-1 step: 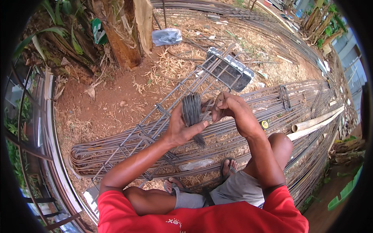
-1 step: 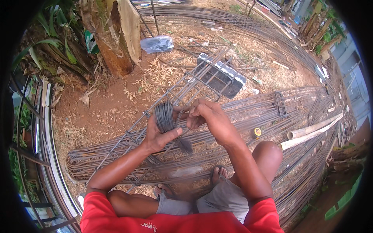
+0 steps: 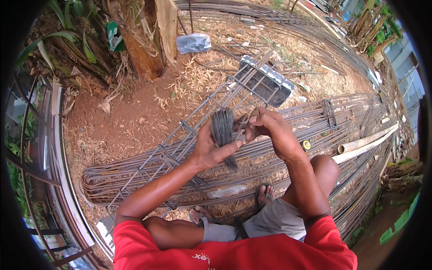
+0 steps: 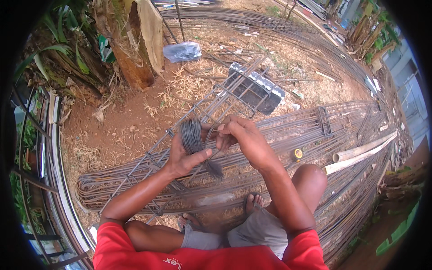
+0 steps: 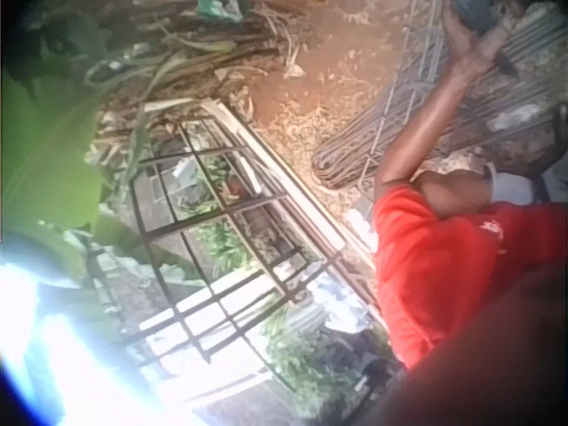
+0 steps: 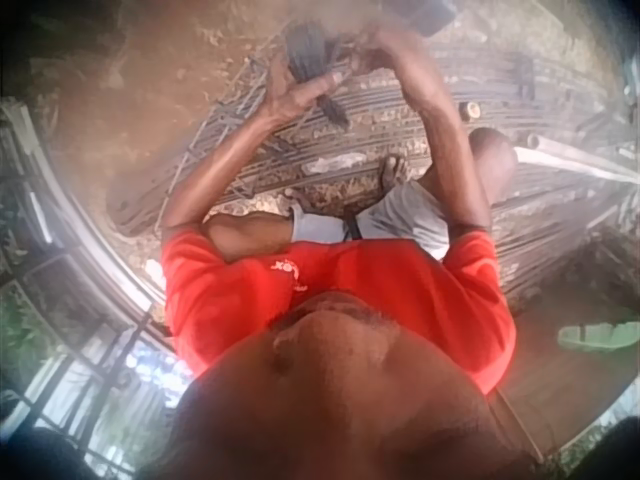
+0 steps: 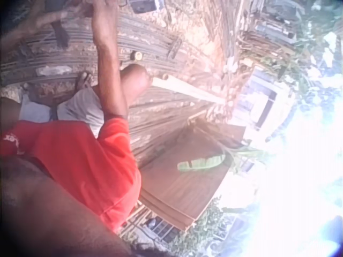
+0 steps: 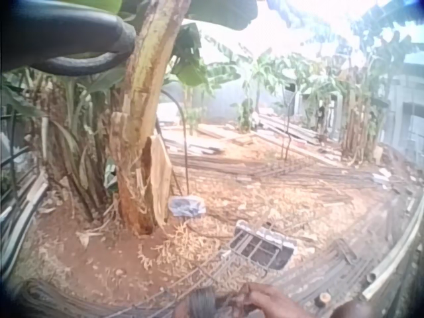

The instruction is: The person sits on the ground and assembles a rebar grid by tying intersecting steel bars with wire using pliers. They repeatedly wrap and twist wire at multiple intersections to secure the grid structure.

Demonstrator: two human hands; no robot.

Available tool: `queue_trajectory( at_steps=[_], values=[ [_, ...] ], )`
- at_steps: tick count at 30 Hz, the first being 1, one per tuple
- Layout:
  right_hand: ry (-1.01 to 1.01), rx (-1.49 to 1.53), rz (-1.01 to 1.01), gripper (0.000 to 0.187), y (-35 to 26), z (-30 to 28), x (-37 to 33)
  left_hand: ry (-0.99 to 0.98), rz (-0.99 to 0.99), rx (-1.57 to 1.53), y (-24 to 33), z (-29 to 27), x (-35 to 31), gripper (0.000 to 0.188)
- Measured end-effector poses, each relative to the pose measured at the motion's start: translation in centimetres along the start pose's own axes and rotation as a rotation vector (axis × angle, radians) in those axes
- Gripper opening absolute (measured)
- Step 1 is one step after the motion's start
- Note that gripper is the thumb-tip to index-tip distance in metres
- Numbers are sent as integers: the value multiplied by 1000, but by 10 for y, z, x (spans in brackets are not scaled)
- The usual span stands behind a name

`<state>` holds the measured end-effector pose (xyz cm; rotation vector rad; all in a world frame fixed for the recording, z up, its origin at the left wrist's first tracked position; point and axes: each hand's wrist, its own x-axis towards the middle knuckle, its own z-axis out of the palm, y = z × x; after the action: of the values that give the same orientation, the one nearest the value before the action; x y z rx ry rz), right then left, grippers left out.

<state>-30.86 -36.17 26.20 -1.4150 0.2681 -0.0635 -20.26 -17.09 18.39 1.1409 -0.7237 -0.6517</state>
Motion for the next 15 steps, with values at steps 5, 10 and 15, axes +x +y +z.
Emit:
queue_trajectory(
  at_steps=[5, 10, 15],
  values=[
    [89, 131, -59, 19, -10, 9, 3, -59, 48, 64, -1, 6, 6, 71],
    [92, 265, -104, 21, -36, 11, -10, -105, 14, 102, -5, 14, 2, 69],
    [46, 266, -25, 31, -66, 21, -30, -129, 74, 236, -13, 12, -1, 76]
  ],
)
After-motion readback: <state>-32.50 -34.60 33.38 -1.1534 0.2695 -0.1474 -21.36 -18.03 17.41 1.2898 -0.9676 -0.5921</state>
